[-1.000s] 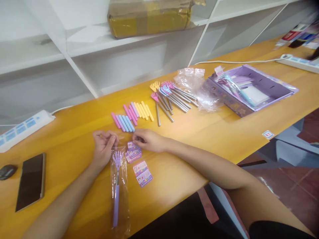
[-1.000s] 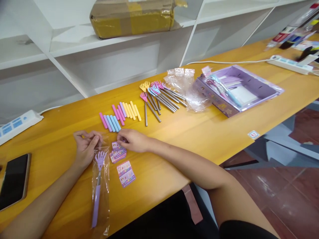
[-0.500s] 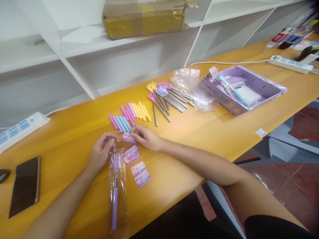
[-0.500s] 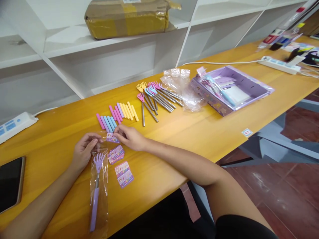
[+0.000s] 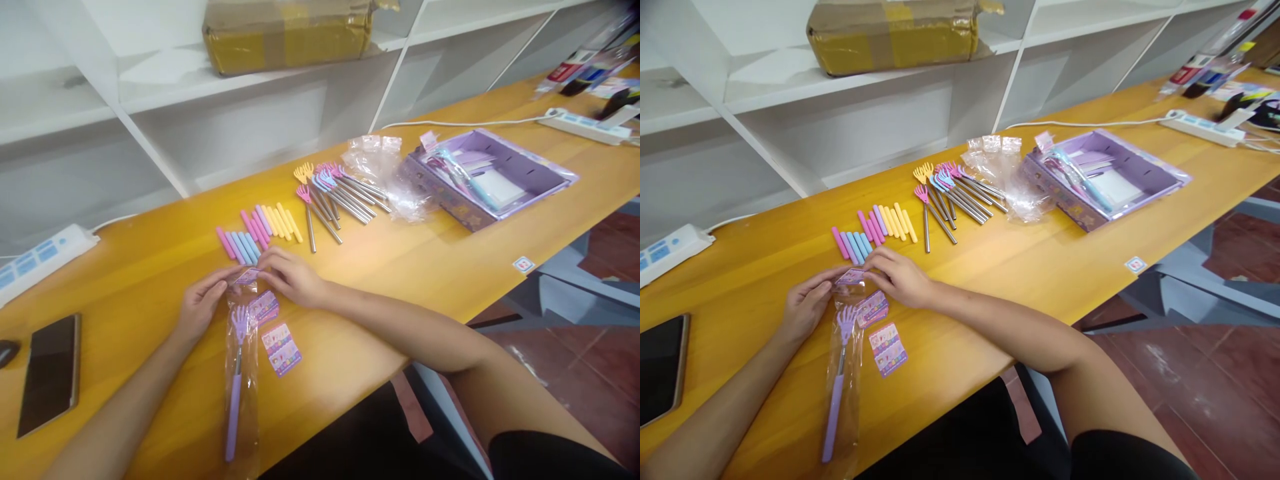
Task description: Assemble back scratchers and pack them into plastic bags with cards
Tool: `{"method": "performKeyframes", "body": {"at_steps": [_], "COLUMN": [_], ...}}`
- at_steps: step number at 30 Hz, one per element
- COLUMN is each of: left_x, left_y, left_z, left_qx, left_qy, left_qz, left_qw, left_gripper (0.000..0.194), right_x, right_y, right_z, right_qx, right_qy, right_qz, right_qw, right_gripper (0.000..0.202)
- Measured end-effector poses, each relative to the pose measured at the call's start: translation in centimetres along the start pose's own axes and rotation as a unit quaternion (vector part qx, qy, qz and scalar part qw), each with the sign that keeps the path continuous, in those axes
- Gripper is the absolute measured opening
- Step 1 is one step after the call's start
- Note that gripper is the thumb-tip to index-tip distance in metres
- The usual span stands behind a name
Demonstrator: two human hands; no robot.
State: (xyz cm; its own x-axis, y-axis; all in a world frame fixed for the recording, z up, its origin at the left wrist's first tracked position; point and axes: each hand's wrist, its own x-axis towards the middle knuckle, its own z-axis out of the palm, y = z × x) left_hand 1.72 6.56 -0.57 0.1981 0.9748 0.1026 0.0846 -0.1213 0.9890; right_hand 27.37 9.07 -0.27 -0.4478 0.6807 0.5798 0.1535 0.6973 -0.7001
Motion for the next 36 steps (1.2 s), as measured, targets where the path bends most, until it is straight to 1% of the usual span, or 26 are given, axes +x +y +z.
{"method": "performKeyframes", "body": {"at_steps": [1,3,8,11,13,17,19,21,23,25,27,28,30,33,36], "left_x": [0.0,-0.1,-0.2,-0.1,-0.1,0.0,0.0,-0.1,-0.1,-0.1,-0.1,-0.1,-0.1,-0.1,-0.2], "left_y": [-0.1,-0.4,-1.8,-2.2,-2.0,-1.5,-1.4,-1.3,-1.1,-0.9,-0.6,-0.6,-0.5,-0.8,-0.9], "left_z": [-0.1,-0.3,-0.9,-1.0,-0.9,-0.6,-0.5,-0.5,-0.5,-0.5,-0.4,-0.4,-0.3,-0.3,-0.3], "left_qx": [-0.008,-0.020,-0.038,-0.065,-0.086,-0.109,-0.119,-0.128,-0.134,-0.137,-0.140,-0.142,-0.148,-0.149,-0.144], "left_qy": [-0.005,-0.011,0.012,0.003,-0.009,-0.030,-0.041,-0.046,-0.053,-0.075,-0.105,-0.116,-0.120,-0.104,-0.100], "left_qz": [-0.006,-0.015,-0.030,-0.040,-0.041,-0.037,-0.036,-0.037,-0.041,-0.050,-0.055,-0.053,-0.041,-0.032,-0.042], "left_qw": [1.000,1.000,0.999,0.997,0.995,0.993,0.991,0.990,0.989,0.986,0.983,0.982,0.981,0.983,0.984], "left_gripper": [0.039,0.040,0.045,0.048,0.047,0.046,0.045,0.045,0.046,0.047,0.048,0.048,0.046,0.045,0.049], "right_x": [0.0,0.0,-0.2,-0.3,-0.3,-0.6,-0.6,-0.6,-0.5,-0.4,-0.4,-0.4,-0.4,-0.4,-0.4], "right_y": [-0.1,-0.1,0.0,0.2,0.3,0.3,0.2,0.1,-0.1,-0.1,-0.1,-0.1,-0.1,-0.1,-0.1], "right_z": [0.0,0.1,0.2,0.2,0.3,0.3,0.3,0.3,0.2,0.2,0.1,0.1,0.1,0.1,0.1], "right_qx": [-0.003,-0.011,-0.018,-0.014,-0.016,-0.016,-0.017,-0.019,-0.025,-0.033,-0.040,-0.041,-0.039,-0.033,-0.029], "right_qy": [-0.005,-0.008,0.029,0.038,0.027,-0.019,-0.031,-0.020,0.010,0.044,0.056,0.053,0.030,-0.001,-0.013], "right_qz": [-0.013,-0.014,0.038,0.052,0.052,0.043,0.043,0.039,0.035,0.039,0.049,0.053,0.052,0.037,0.022], "right_qw": [1.000,1.000,0.999,0.998,0.998,0.999,0.998,0.999,0.999,0.998,0.996,0.996,0.997,0.999,0.999], "right_gripper": [0.013,0.012,0.011,0.011,0.009,0.011,0.012,0.011,0.010,0.010,0.011,0.011,0.010,0.009,0.009]}}
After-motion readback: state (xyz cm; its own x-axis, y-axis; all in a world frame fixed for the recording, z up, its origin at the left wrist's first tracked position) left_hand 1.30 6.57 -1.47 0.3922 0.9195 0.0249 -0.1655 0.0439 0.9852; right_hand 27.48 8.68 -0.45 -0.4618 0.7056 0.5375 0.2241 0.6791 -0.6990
